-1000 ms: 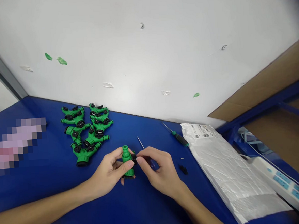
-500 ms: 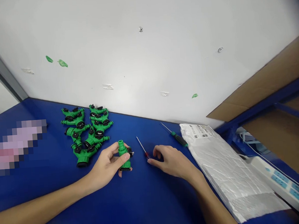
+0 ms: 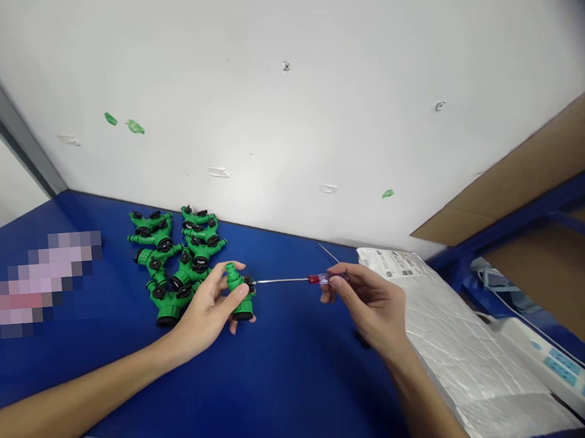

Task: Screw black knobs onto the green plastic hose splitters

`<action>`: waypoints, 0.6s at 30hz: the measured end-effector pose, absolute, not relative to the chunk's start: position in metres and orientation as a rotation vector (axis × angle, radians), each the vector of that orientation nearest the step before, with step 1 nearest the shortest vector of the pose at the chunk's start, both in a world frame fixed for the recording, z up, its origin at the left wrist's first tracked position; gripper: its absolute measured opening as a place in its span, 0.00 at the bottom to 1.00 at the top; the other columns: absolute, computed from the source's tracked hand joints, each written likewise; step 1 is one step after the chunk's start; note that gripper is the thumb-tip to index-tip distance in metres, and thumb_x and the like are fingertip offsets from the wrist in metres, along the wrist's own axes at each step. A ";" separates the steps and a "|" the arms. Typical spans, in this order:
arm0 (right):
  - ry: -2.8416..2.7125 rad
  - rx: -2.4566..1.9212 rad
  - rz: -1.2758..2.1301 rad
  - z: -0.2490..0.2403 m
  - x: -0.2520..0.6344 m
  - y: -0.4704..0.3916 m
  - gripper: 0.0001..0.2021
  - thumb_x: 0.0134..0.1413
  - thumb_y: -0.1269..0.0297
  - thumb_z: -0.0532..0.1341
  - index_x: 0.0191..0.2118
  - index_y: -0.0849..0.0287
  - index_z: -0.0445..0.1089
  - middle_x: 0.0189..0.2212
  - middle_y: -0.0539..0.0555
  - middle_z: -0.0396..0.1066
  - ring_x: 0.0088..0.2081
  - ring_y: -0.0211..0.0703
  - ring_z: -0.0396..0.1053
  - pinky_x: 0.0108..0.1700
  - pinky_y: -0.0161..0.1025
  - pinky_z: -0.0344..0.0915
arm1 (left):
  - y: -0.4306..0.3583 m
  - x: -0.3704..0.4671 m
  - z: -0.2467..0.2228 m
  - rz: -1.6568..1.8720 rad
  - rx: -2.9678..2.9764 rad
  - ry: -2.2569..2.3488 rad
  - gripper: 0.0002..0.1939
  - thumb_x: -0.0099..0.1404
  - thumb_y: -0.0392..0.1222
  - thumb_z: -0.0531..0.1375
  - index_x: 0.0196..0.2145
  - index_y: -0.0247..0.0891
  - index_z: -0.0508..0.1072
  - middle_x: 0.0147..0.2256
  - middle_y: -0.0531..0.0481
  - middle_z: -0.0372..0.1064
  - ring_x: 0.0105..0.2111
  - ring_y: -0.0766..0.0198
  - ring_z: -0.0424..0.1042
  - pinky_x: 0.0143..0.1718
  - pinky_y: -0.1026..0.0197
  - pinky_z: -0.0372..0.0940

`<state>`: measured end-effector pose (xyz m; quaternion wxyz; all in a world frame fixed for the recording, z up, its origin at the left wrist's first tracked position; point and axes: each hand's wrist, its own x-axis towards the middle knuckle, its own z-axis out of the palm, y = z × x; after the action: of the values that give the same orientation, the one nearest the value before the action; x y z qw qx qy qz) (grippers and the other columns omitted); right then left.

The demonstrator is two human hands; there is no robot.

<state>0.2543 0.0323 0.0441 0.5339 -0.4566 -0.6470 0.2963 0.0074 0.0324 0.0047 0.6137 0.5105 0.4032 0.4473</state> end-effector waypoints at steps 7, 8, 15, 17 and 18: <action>-1.594 -1.095 0.625 0.045 0.253 0.027 0.03 0.58 0.66 0.64 0.38 0.58 0.73 0.24 0.50 0.74 0.23 0.38 0.73 0.26 0.35 0.71 | 0.032 0.008 0.007 1.019 1.160 0.929 0.20 0.65 0.54 0.60 0.48 0.42 0.61 0.33 0.54 0.65 0.28 0.56 0.79 0.17 0.66 0.64; -1.594 -1.100 0.611 0.045 0.253 0.027 0.03 0.59 0.65 0.64 0.38 0.58 0.73 0.23 0.50 0.74 0.23 0.39 0.73 0.26 0.36 0.71 | 0.032 0.009 0.007 1.021 1.155 0.930 0.20 0.65 0.54 0.60 0.48 0.42 0.61 0.33 0.54 0.65 0.28 0.56 0.79 0.17 0.66 0.64; -1.633 -1.099 0.609 0.046 0.255 0.026 0.03 0.59 0.67 0.63 0.39 0.57 0.73 0.23 0.50 0.74 0.23 0.39 0.73 0.27 0.36 0.71 | 0.030 0.009 0.008 1.009 1.131 0.928 0.21 0.65 0.55 0.60 0.47 0.41 0.61 0.33 0.54 0.65 0.27 0.56 0.79 0.17 0.66 0.64; -1.643 -1.095 0.600 0.047 0.255 0.027 0.03 0.59 0.67 0.63 0.39 0.57 0.73 0.22 0.49 0.74 0.23 0.38 0.72 0.27 0.36 0.71 | 0.030 0.009 0.007 1.007 1.132 0.923 0.20 0.65 0.55 0.60 0.48 0.41 0.61 0.34 0.53 0.65 0.27 0.56 0.79 0.17 0.66 0.64; -1.649 -1.092 0.590 0.046 0.255 0.027 0.03 0.59 0.67 0.63 0.39 0.57 0.73 0.22 0.49 0.74 0.23 0.38 0.72 0.27 0.36 0.71 | 0.030 0.009 0.007 1.006 1.136 0.919 0.20 0.65 0.55 0.59 0.48 0.41 0.61 0.34 0.53 0.65 0.27 0.57 0.79 0.17 0.66 0.64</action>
<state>0.2545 0.0267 0.0465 0.5130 -0.4543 -0.6857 0.2455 0.0091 0.0298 0.0069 0.6318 0.4963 0.4015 0.4397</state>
